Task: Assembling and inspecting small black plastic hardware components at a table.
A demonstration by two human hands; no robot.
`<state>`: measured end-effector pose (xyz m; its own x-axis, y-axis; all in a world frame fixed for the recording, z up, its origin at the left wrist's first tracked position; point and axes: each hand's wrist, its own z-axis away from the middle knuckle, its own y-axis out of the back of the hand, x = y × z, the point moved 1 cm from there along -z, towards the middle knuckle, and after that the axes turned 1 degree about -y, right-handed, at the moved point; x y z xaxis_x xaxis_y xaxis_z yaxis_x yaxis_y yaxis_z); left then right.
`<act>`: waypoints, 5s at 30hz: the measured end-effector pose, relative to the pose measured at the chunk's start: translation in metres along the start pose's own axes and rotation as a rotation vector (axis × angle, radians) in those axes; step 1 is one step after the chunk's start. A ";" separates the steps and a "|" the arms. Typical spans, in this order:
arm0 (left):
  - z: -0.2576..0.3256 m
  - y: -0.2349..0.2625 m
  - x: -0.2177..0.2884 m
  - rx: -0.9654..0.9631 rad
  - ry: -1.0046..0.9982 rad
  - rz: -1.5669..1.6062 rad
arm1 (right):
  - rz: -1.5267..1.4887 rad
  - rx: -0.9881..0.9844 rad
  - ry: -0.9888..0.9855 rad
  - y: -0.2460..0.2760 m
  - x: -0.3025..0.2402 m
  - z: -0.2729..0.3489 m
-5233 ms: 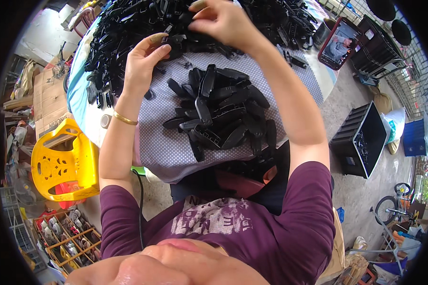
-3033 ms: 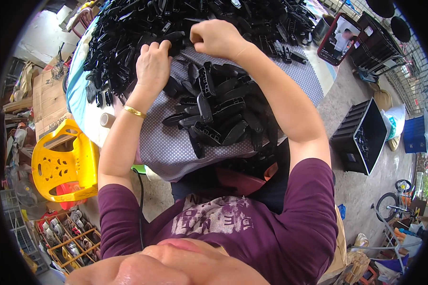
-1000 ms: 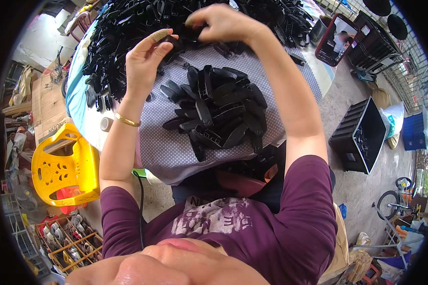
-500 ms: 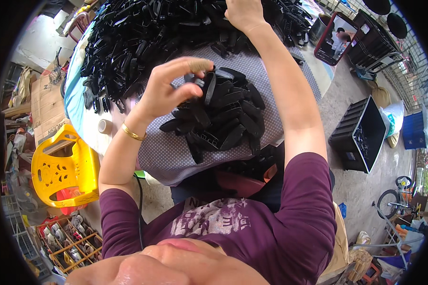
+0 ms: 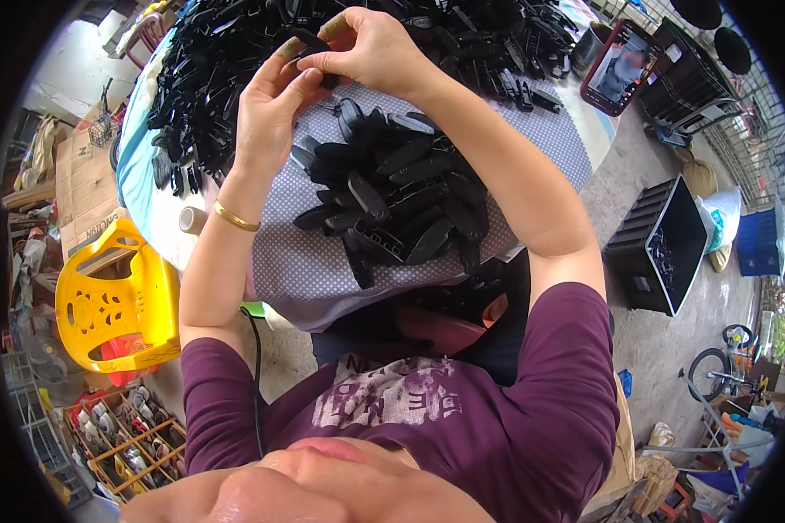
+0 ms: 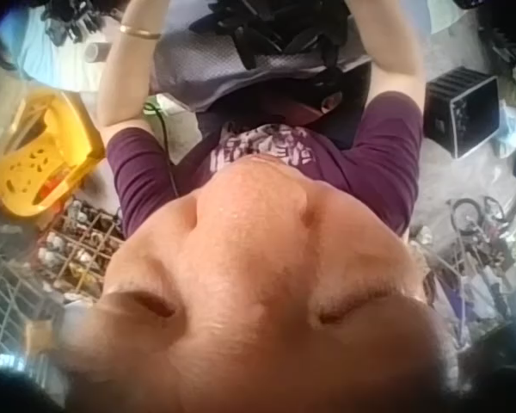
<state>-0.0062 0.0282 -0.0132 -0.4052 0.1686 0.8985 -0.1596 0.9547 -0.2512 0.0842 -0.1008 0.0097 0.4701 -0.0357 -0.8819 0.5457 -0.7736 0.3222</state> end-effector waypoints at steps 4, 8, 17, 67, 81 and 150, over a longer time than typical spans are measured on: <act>0.000 0.003 0.004 -0.007 -0.020 -0.143 | -0.180 -0.033 -0.016 -0.004 0.004 0.003; -0.002 0.010 -0.002 0.035 0.095 0.037 | -0.279 0.026 -0.024 -0.001 0.006 0.004; -0.005 0.020 0.010 -0.011 0.271 0.379 | 0.016 0.010 0.274 -0.016 0.001 0.012; 0.047 0.003 0.057 -0.071 -0.174 -0.706 | 0.164 -0.717 0.125 0.010 0.017 0.031; 0.130 -0.074 -0.002 -0.376 -0.304 -1.108 | 0.228 -0.682 0.309 0.044 0.017 0.097; 0.040 0.005 0.135 -0.686 0.164 -0.921 | 1.003 -0.455 0.554 0.072 0.014 0.203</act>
<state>-0.0977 0.0464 0.0924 -0.2600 -0.6775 0.6880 0.2085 0.6563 0.7251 -0.0105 -0.2855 -0.0487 0.9903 -0.1278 0.0543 -0.0866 -0.2634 0.9608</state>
